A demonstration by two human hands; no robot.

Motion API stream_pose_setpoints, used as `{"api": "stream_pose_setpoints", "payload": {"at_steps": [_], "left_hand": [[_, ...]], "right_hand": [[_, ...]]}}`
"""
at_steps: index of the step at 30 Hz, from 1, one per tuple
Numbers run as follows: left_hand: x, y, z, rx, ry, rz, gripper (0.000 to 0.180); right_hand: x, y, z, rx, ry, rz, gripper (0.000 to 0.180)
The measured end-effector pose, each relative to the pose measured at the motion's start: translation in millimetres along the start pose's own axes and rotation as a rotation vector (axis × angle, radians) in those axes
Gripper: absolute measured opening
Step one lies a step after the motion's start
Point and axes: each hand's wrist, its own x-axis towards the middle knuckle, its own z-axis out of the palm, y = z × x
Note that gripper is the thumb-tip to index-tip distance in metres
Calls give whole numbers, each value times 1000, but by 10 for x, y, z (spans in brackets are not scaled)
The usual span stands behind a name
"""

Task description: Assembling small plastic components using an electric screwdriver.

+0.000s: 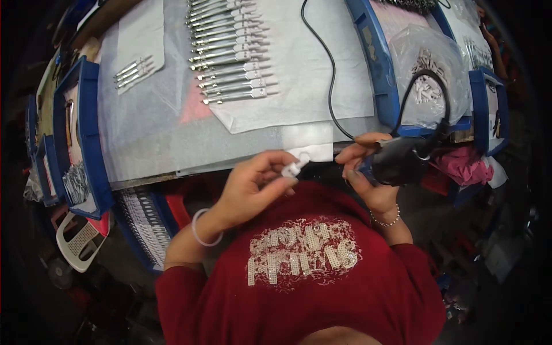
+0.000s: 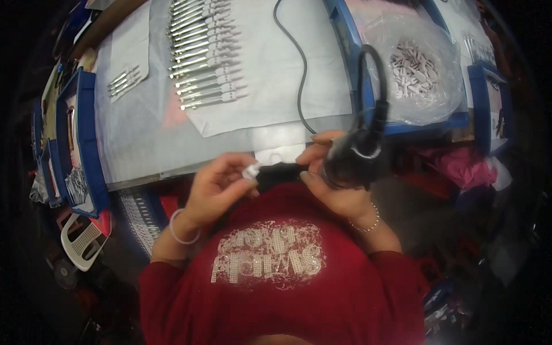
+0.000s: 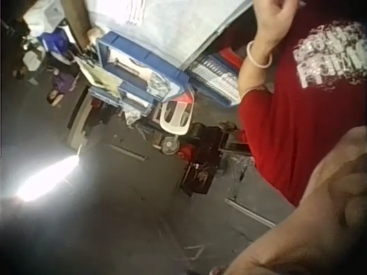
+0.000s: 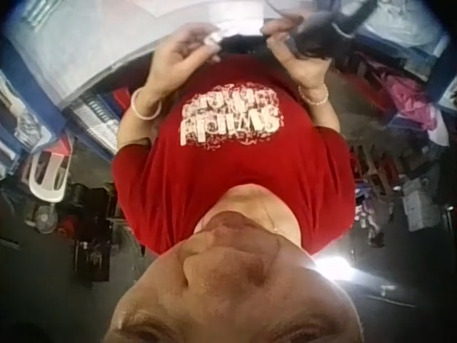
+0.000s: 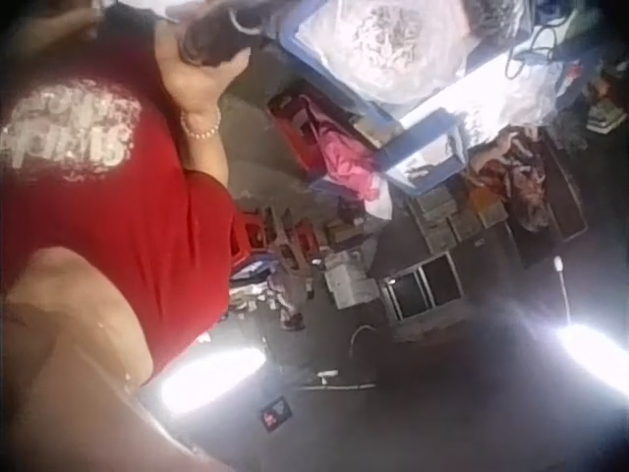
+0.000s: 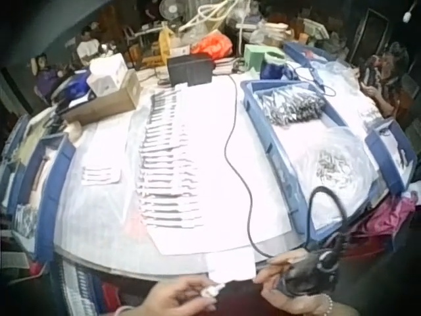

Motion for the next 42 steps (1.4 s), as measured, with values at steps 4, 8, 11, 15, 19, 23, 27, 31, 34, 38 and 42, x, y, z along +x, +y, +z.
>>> {"api": "stream_pose_setpoints", "payload": {"at_steps": [4, 8, 11, 15, 19, 23, 27, 31, 34, 38, 42], "left_hand": [[12, -375, 151, -224, -43, -163, 21], [82, -548, 238, -227, -29, -136, 26], [125, -629, 257, -254, -21, -140, 37], [177, -722, 308, -428, 16, -198, 44], [202, -778, 348, -697, 14, -239, 43], [219, -809, 358, -827, 25, -244, 42], [256, -856, 353, -883, 26, -273, 41], [257, -874, 367, -829, 112, -237, 41], [251, -916, 378, -749, 124, -160, 41], [246, -965, 451, -432, 215, -57, 40], [220, -883, 461, -431, 239, -64, 33]], "right_hand": [[-3, 114, 8, -62, -2, 52, 44], [-43, 216, -21, -148, -47, 78, 41], [-54, 187, 21, -140, -66, 132, 41], [-34, 124, 78, -108, -71, 223, 40], [-30, 229, 20, -243, -194, 84, 50], [-19, 189, 86, -248, -160, 166, 43], [-29, 288, 74, -276, -188, 77, 44], [-42, 278, 85, -331, -217, 102, 47], [-32, 218, 113, -389, -248, 124, 49], [-64, 235, 94, -345, -218, 162, 53], [-111, 38, 59, -185, -163, 49, 64]]}}
